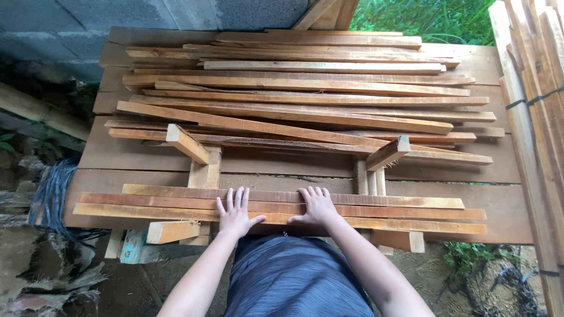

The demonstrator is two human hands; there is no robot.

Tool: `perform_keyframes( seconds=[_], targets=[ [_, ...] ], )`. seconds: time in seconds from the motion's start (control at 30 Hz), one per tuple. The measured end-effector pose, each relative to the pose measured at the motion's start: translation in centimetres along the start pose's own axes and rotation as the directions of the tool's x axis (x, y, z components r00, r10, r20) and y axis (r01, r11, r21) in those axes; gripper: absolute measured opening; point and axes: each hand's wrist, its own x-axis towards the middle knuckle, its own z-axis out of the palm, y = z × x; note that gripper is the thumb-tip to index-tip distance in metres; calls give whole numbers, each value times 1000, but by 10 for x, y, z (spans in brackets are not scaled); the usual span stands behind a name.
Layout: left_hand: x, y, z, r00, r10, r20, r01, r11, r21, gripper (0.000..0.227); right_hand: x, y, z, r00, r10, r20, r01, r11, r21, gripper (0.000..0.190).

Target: Organizing and stacking long wooden strips into a jig on a workbench.

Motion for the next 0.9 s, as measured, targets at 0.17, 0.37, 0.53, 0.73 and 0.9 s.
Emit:
perform_keyframes(
  seconds=[0.17, 0.37, 0.53, 0.73, 0.9],
  targets=[
    [1, -2, 2, 997, 7, 72, -3, 998, -60, 108, -17, -6, 5, 997, -37, -73, 36, 999, -10, 112],
    [-5, -12, 17, 995, 98, 6, -98, 990, 102, 130, -41, 21, 51, 993, -47, -107, 18, 967, -254, 112],
    [10, -19, 58, 978, 141, -151, -97, 958, 271, 102, -47, 34, 66, 995, 49, -88, -73, 952, -297, 108],
    [9, -19, 58, 927, 189, -325, -73, 938, 339, 86, -45, 39, 76, 993, -43, -114, 7, 955, -298, 95],
    [8, -21, 44, 958, 185, -219, -111, 943, 315, 85, -43, 45, 73, 988, -80, -130, 48, 972, -230, 89]
  ],
)
